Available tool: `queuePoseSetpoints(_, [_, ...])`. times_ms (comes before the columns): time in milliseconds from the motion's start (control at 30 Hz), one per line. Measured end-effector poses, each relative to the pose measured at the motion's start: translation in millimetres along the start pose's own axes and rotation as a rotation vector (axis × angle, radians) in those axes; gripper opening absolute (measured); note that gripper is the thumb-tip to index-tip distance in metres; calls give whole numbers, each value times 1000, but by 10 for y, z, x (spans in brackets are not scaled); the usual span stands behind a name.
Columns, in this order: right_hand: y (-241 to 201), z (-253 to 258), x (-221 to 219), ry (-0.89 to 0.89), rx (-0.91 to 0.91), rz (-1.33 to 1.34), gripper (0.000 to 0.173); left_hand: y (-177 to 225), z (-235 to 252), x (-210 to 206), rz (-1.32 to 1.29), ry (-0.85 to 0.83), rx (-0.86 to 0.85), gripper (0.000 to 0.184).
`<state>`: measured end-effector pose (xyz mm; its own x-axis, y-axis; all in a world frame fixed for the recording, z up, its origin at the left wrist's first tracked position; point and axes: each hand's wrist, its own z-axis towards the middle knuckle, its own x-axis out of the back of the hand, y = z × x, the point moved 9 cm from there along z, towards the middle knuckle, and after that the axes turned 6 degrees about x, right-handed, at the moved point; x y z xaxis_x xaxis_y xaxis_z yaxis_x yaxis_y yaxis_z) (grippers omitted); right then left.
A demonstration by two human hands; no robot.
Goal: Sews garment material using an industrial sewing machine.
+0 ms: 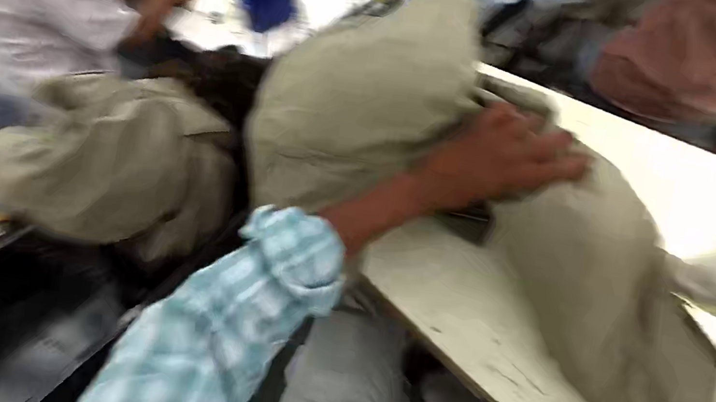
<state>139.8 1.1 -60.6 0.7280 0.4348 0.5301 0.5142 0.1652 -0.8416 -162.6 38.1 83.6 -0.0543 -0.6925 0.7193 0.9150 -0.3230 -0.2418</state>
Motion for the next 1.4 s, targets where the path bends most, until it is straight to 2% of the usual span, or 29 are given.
queuePoseSetpoints(33, [36,-7,11,41,55,-17,63,23,-41,-49,-5,89,-13,39])
queuePoseSetpoints(67, [78,9,20,90,160,-40,61,-1,-102,-241,-20,69,8,39])
queuePoseSetpoints(167, [15,47,-13,195,360,-115,45,-165,-140,-945,-237,-351,96,54])
queuePoseSetpoints(233, [-41,50,-35,243,381,-151,34,-193,-4,-973,-254,-454,104,77])
queuePoseSetpoints(267, [-46,45,-43,240,373,-146,31,-145,21,-858,-272,-471,117,89])
queuePoseSetpoints(300, [-41,49,-45,231,362,-125,28,-45,11,-668,-314,-474,127,92])
queuePoseSetpoints(333, [-35,63,-49,224,362,-101,26,147,-23,-429,-386,-450,106,79])
queuePoseSetpoints(400, [-37,85,-52,230,384,-106,29,764,-87,-14,-523,-349,-22,40])
queuePoseSetpoints(433, [-44,82,-60,232,393,-120,32,1130,-100,100,-567,-353,-109,34])
queuePoseSetpoints(500, [-64,73,-67,245,416,-150,37,1728,-52,128,-547,-330,-260,34])
queuePoseSetpoints(567, [-71,68,-66,250,446,-150,36,2013,113,-45,-499,-321,-280,35])
queuePoseSetpoints(700, [-60,86,-91,193,393,-141,36,1985,313,-566,-332,-531,-179,38])
queuePoseSetpoints(833, [-85,105,-120,166,395,-135,31,1991,318,-693,-243,-800,-274,31])
queuePoseSetpoints(867, [-87,107,-121,169,403,-139,30,2019,326,-697,-250,-810,-298,26])
queuePoseSetpoints(933, [-91,108,-122,169,416,-147,31,2089,375,-630,-344,-719,-342,17])
queuePoseSetpoints(1000, [-97,100,-116,184,439,-151,32,2190,379,-568,-436,-677,-412,36])
queuePoseSetpoints(1067, [-110,87,-104,190,453,-163,32,2282,330,-618,-404,-743,-458,51])
queuePoseSetpoints(1133, [-98,96,-112,171,449,-157,32,2262,306,-747,-328,-882,-415,55])
queuePoseSetpoints(1167, [-90,100,-117,163,445,-154,32,2210,321,-792,-295,-916,-379,52])
queuePoseSetpoints(1200, [-85,105,-121,158,441,-155,32,2138,361,-801,-276,-873,-345,47])
queuePoseSetpoints(1300, [-91,116,-117,158,434,-156,35,1917,452,-727,-174,-591,-262,26])
queuePoseSetpoints(1400, [-114,119,-110,150,422,-155,35,1879,376,-673,-81,-526,-284,33])
